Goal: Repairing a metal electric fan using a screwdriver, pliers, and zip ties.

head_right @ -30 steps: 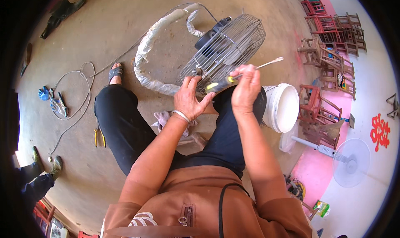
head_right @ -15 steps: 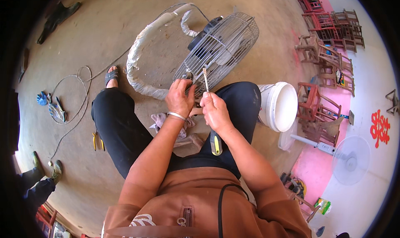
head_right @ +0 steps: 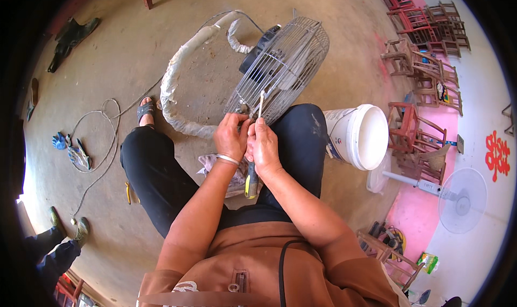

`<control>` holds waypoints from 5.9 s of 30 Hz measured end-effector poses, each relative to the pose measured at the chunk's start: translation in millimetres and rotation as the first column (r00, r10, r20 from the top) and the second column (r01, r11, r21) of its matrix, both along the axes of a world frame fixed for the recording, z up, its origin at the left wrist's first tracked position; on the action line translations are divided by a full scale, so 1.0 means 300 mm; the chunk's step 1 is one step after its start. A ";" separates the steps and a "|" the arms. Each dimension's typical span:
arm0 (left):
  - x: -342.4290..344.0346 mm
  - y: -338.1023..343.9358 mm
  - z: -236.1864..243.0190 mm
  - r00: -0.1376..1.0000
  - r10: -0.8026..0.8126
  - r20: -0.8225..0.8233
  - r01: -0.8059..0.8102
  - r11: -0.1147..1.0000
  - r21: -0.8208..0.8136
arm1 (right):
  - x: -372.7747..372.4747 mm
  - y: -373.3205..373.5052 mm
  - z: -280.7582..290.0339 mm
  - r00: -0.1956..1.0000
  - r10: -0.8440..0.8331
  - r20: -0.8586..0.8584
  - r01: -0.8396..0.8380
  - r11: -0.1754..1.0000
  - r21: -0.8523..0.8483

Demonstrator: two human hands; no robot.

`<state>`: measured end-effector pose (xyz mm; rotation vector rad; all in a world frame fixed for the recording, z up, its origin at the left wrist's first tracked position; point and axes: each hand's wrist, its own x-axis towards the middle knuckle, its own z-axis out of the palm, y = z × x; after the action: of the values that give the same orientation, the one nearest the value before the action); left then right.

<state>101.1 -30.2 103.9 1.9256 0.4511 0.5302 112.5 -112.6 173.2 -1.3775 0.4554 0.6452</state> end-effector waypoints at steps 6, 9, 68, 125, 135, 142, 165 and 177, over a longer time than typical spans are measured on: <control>0.000 0.000 -0.021 0.999 0.022 0.048 -0.024 0.999 0.043 | 0.008 0.002 0.016 0.996 0.064 0.056 -0.057 0.990 -0.126; 0.004 0.001 -0.023 0.997 0.021 0.071 -0.026 0.997 0.067 | 0.019 -0.009 0.023 0.995 0.091 0.040 -0.082 0.978 -0.191; 0.077 0.147 -0.020 0.934 -0.182 -0.307 0.251 0.947 0.200 | 0.053 0.030 -0.112 0.789 0.389 0.475 -0.228 0.904 -0.362; 0.094 0.098 0.019 0.945 -0.081 -0.318 0.144 0.973 0.179 | 0.381 -0.133 0.150 0.383 0.911 -0.155 -0.774 0.226 -0.591; 0.090 0.124 0.007 0.928 -0.088 -0.362 0.174 0.961 0.214 | 0.428 -0.179 -0.012 0.120 0.963 0.242 -0.607 0.264 -0.750; 0.087 0.143 -0.020 0.943 -0.112 -0.314 0.192 0.952 0.237 | 0.433 -0.169 -0.097 0.178 0.931 0.317 -0.696 0.347 -0.629; 0.099 0.052 -0.057 0.916 0.064 -0.395 -0.003 0.988 0.155 | 0.252 -0.087 -0.035 0.407 0.891 0.199 -0.625 0.431 -0.650; 0.105 0.052 0.010 0.899 0.078 -0.431 -0.063 0.997 0.049 | 0.161 0.003 -0.073 0.682 0.643 0.348 -0.330 0.695 -0.639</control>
<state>132.6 -14.7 107.0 2.0670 0.8040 0.1475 160.7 -111.7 151.3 -2.1873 -0.2851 0.5398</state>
